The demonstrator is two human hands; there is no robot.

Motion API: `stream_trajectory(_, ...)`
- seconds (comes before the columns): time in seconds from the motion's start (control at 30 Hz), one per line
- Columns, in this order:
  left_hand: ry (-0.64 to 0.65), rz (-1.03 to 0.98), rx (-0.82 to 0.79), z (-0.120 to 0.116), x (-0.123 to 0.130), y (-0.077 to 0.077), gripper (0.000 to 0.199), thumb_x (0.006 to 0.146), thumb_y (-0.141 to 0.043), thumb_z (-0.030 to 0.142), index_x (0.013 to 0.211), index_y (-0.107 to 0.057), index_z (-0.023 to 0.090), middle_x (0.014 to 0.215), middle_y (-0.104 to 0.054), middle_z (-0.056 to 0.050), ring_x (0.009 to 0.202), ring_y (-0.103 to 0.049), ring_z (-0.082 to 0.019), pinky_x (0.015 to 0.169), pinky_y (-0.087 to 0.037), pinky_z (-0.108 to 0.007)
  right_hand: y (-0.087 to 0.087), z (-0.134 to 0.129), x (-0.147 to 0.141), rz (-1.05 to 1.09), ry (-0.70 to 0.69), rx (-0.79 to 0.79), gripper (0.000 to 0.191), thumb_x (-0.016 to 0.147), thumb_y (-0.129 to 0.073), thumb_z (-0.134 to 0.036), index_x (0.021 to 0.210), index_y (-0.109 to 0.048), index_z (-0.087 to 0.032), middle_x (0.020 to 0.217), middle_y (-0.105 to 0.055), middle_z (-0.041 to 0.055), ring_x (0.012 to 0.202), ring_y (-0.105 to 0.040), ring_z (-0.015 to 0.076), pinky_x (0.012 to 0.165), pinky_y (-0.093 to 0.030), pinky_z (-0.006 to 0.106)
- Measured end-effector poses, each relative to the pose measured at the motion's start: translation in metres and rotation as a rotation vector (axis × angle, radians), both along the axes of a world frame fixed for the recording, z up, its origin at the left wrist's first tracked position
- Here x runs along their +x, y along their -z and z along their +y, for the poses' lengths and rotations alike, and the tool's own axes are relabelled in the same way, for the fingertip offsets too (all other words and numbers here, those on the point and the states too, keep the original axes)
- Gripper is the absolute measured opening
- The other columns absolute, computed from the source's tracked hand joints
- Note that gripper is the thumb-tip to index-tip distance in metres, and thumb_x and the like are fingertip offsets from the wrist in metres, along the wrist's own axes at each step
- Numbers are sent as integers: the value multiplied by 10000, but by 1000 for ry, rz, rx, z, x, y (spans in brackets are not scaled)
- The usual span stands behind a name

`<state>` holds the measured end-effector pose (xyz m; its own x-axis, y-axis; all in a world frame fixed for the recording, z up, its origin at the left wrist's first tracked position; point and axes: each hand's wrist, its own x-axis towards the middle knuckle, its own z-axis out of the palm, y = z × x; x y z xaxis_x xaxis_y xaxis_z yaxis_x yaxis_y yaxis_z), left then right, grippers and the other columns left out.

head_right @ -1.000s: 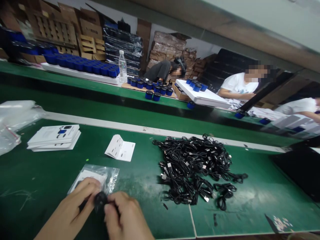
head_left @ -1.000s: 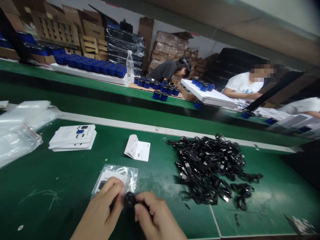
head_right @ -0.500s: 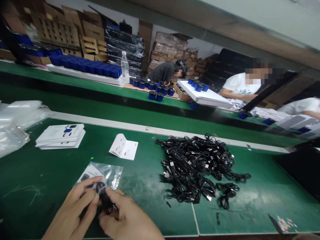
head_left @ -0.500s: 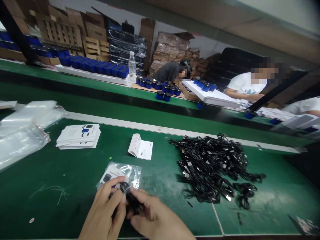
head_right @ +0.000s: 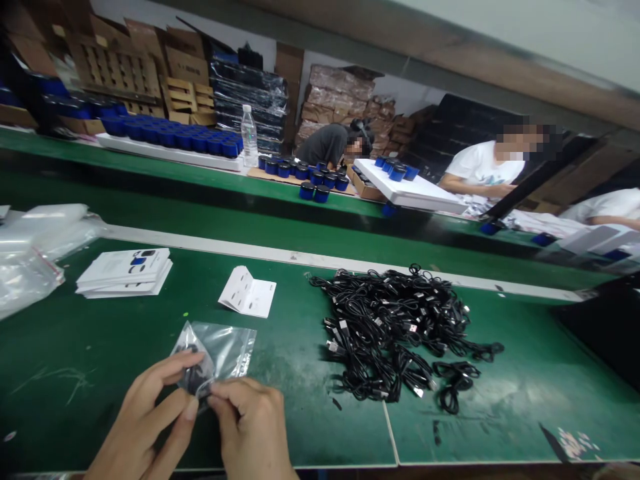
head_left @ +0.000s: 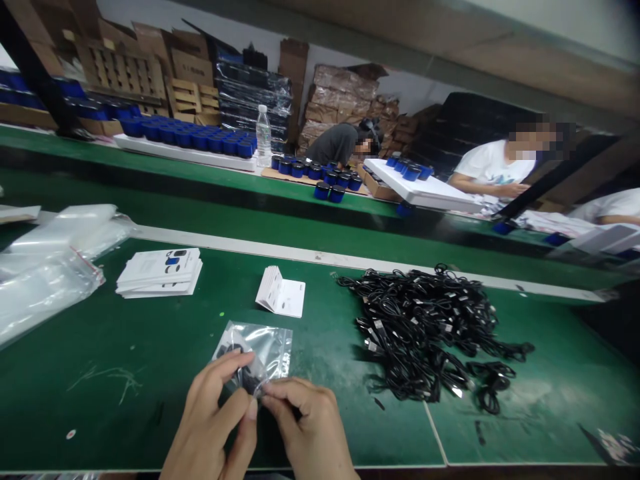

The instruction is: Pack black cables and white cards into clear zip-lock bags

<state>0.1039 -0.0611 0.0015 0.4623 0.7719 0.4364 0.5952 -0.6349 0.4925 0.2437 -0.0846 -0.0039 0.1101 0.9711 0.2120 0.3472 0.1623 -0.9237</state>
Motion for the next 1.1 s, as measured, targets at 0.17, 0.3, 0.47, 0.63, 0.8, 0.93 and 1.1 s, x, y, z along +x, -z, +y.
stream_trajectory(0.17, 12, -60, 99, -8, 10, -1, 167, 818, -415, 99, 771, -492, 239, 1218, -477, -53, 1210, -416, -217, 951, -323, -356, 5, 5, 0, 50, 181, -147, 126, 717, -657, -144, 819, -592, -179, 718, -624, 8, 599, -583, 141, 549, -450, 208)
stream_trajectory(0.3, 6, 107, 90, 3, -7, -6, 89, 817, -491, 257, 843, -567, 296, 1237, -587, -22, 1163, -491, -280, 872, -331, -432, -3, 7, 9, 197, -83, -300, 104, 753, -621, -134, 675, -569, -179, 534, -494, -66, 465, -435, 82, 458, -335, 172)
stream_trajectory(0.47, 49, 240, -578, 32, -23, -27, 605, 654, -703, 332, 1229, -520, 369, 1003, -705, 18, 917, -635, -251, 751, -476, -315, -25, 8, 20, 82, -189, -253, 146, 723, -587, -57, 694, -648, -187, 592, -541, -54, 547, -496, 91, 555, -377, 188)
stream_trajectory(0.63, -86, -115, -925, 40, -6, -35, 211, 687, -643, 373, 859, -644, 249, 699, -652, 38, 680, -610, -179, 617, -459, -235, -21, 7, 20, 504, -102, -341, 241, 721, -684, -272, 935, -638, -172, 754, -635, 14, 647, -559, 134, 611, -432, 236)
stream_trajectory(0.8, -168, -295, -951, 34, -4, -23, 310, 690, -637, 510, 740, -626, 204, 621, -564, 35, 605, -547, -153, 556, -421, -227, -15, 5, 20, 322, 24, -363, 189, 749, -635, -315, 654, -598, -155, 580, -546, -11, 560, -466, 120, 551, -359, 231)
stream_trajectory(0.93, -120, -229, -939, 37, -15, -19, 390, 786, -510, 571, 814, -660, 212, 664, -609, 12, 640, -571, -165, 570, -439, -220, -21, 7, 23, 184, 49, -277, 211, 814, -558, -314, 666, -568, -164, 627, -551, -8, 590, -490, 125, 572, -376, 226)
stream_trajectory(1.1, -40, -133, -816, 40, -25, -18, 358, 835, -480, 533, 698, -605, 227, 616, -558, 37, 556, -541, -130, 507, -428, -177, -21, 7, 24, 15, 51, -146, 190, 851, -515, -245, 676, -549, -180, 647, -546, -14, 606, -513, 123, 578, -381, 214)
